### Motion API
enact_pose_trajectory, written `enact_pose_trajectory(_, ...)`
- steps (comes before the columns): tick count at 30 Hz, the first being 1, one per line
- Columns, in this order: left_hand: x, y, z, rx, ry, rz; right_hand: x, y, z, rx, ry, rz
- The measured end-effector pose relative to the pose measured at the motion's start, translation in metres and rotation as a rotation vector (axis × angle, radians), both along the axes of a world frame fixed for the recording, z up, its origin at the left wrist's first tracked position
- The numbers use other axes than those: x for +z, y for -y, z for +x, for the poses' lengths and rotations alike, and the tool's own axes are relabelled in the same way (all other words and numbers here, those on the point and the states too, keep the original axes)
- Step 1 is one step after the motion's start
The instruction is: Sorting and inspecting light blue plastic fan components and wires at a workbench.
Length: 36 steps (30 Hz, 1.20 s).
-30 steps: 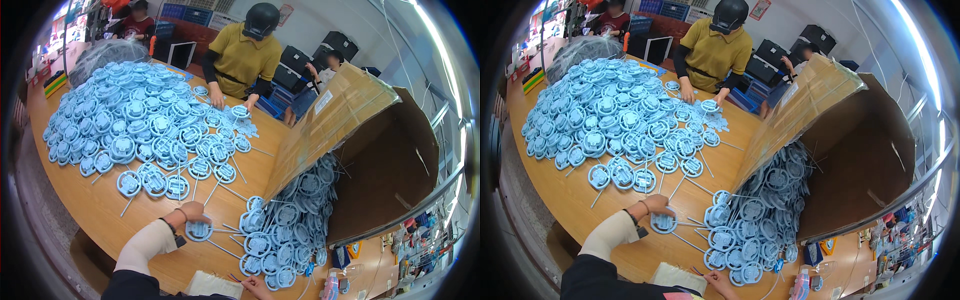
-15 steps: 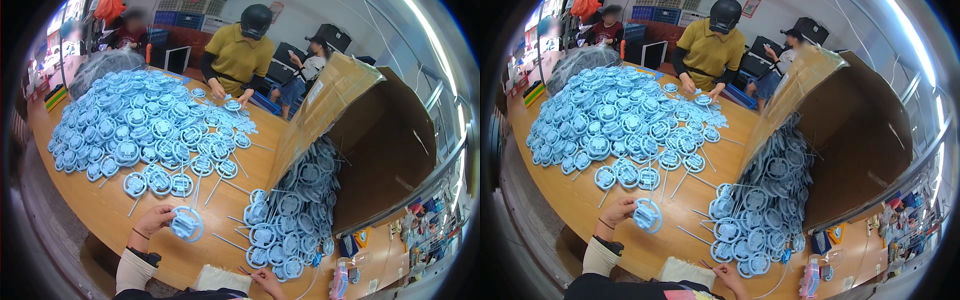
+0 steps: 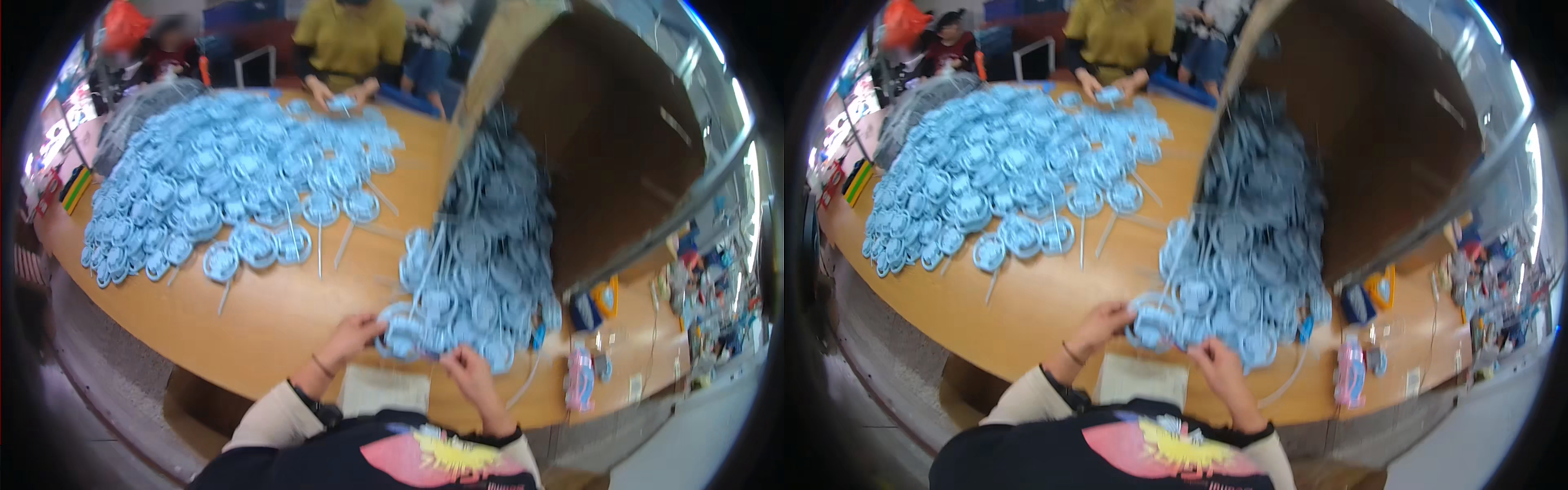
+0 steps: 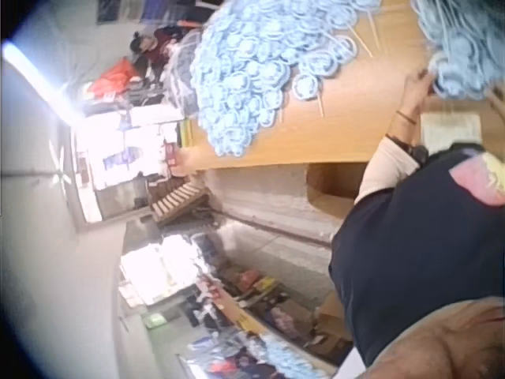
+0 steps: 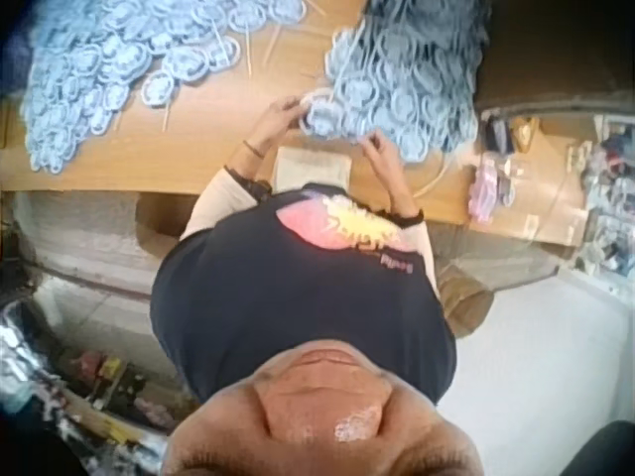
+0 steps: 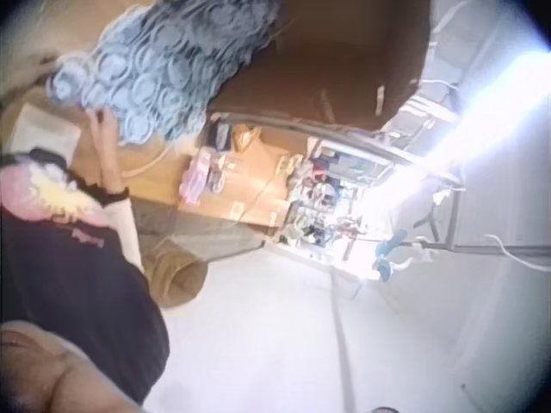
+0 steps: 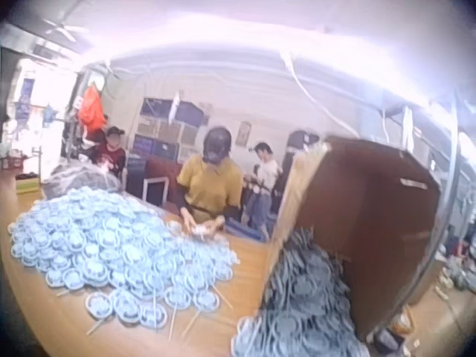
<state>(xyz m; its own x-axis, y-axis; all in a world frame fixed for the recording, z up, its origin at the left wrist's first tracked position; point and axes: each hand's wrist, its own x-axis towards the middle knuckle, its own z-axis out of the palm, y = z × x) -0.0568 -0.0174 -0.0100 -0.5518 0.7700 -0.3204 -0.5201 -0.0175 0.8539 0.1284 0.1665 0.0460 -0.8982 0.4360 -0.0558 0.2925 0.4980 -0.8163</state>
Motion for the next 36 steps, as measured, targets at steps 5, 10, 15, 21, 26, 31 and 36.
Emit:
enact_pose_trajectory(5,0.038,-0.005,0.011,0.026,0.026,0.034,0.022,0.009,-0.005,-0.057,-0.063,-0.066)
enact_pose_trajectory(10,0.035,-0.010,0.017,-0.022,0.008,0.023,0.024,0.007,0.004,-0.054,-0.039,-0.082)
enact_pose_trajectory(15,0.040,-0.010,0.023,-0.061,-0.024,0.030,0.033,0.008,0.008,-0.011,0.039,0.008)
enact_pose_trajectory(21,0.042,-0.014,0.029,-0.066,-0.003,0.037,0.024,0.004,0.007,0.038,-0.011,-0.073)
enact_pose_trajectory(26,0.033,-0.018,0.029,-0.105,0.041,0.038,0.028,0.004,0.008,0.039,-0.004,-0.055)
enact_pose_trajectory(31,0.040,-0.016,0.031,-0.142,0.070,0.070,0.019,0.003,0.011,0.028,-0.070,-0.032)
enact_pose_trajectory(36,0.022,-0.011,0.028,-0.181,0.068,0.094,0.028,0.007,0.016,0.063,-0.070,-0.042)
